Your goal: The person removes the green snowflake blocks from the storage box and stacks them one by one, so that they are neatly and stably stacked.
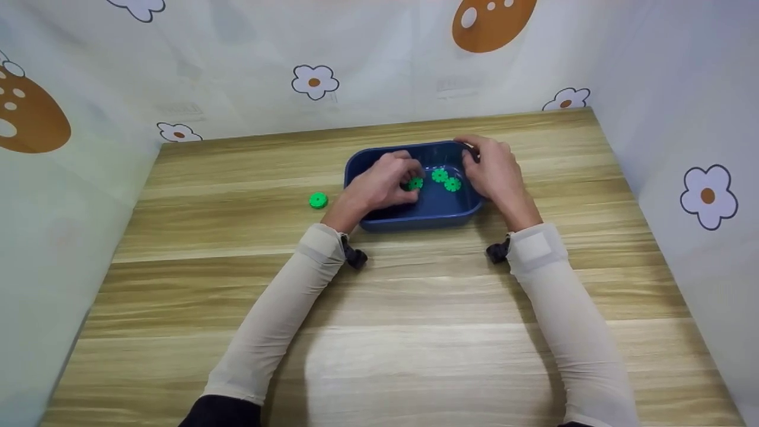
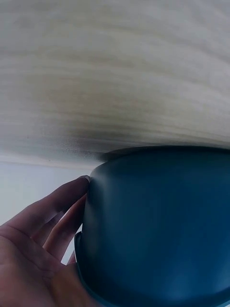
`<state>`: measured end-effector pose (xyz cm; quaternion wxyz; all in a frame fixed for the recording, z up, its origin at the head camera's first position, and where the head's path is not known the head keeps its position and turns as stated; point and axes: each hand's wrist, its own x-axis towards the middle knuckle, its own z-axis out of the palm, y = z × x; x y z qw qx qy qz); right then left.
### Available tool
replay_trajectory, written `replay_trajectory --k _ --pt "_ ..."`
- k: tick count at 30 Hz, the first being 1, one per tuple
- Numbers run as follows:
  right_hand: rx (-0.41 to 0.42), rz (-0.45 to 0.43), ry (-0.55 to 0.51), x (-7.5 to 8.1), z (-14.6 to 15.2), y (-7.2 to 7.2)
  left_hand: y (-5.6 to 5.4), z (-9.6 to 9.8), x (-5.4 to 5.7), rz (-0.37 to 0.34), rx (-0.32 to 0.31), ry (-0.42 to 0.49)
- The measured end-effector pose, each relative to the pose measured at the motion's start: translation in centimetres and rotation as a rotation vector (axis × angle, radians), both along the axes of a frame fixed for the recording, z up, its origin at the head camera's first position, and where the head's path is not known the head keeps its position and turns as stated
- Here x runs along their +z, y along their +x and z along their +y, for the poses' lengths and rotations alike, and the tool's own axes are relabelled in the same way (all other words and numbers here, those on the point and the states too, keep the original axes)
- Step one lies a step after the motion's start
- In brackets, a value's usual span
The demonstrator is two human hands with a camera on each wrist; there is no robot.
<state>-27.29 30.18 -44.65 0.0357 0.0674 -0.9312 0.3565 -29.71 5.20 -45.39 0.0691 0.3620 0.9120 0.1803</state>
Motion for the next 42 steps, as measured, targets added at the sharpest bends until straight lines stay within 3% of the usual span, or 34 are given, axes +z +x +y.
replay_trajectory --k 9,16,24,35,42 --pt "-0.003 0.001 0.008 0.1 -0.2 -0.1 0.2 -1.0 0.9 0.01 -0.003 0.097" --pt "-0.014 0.0 0.008 0.2 -0.3 0.1 0.8 -2.9 1.9 0.045 -0.028 0.175" --pt "-0.017 0.012 0.008 0.1 -0.3 0.0 1.4 -4.3 2.8 -0.009 -0.014 0.216" --pt "-0.008 0.012 0.013 0.0 -0.3 0.0 2.7 -6.4 2.7 -0.033 0.009 0.267" --pt "-0.008 0.033 0.019 -0.1 -0.2 0.0 2.8 -7.9 2.2 -0.018 0.007 0.324"
